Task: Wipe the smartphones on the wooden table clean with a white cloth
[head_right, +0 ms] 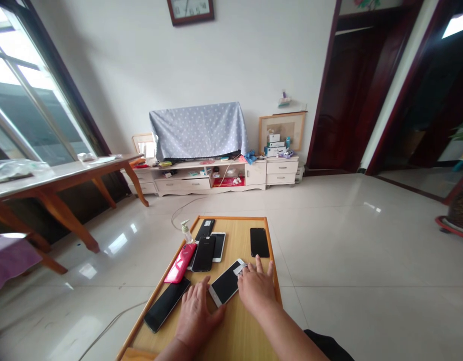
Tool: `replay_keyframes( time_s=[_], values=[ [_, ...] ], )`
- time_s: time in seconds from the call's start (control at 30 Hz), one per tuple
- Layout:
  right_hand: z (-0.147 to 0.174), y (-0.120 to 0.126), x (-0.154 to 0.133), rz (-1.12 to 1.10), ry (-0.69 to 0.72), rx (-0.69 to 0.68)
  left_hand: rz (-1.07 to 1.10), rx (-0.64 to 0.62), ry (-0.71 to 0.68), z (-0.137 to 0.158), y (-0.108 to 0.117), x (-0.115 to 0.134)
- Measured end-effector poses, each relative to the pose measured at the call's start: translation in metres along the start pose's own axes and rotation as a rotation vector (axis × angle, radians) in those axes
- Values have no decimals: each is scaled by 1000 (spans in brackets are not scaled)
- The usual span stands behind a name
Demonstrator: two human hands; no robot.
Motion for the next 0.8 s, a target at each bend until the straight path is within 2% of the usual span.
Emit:
replay_keyframes(
  time_s=[0.13,0.23,0.3,0.4,0.47,0.53,0.63,0.7,0.8],
  values=[
    [31,-6,-15,-24,139,-6,5,5,1,0,-1,-2],
    [36,-11,-30,-75,248,-13,9,22,-16,1,-1,-2],
    [25,-8,-27,-79,207,-1,11,34,-26,1,0,-2],
    [0,-3,-14,-65,50,13,13,20,-25,1,0,-1],
    [-7,-3,-17,-72,21,25,18,-7,-12,1,-1,-2],
    [-1,-7,-35,-101,104,29,24,-30,1,0,-3,-4],
    [21,-17,-71,-179,337,-4,33,-45,0,0,-5,-6],
    [27,-19,-80,-210,407,-23,41,-38,-6,0,-5,-7],
    [10,-12,-55,-184,271,-9,50,-19,-4,0,-4,-5]
  ],
)
Point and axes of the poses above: each hand's wrist, its own z-axis away from the middle knuckle, its own y-axis out of the back of the hand, x = y × z, the point moved 6 cm from there along -z, towards the middle knuckle, and after that the axes turned 4 degrees about -x, right-handed, at the moved point
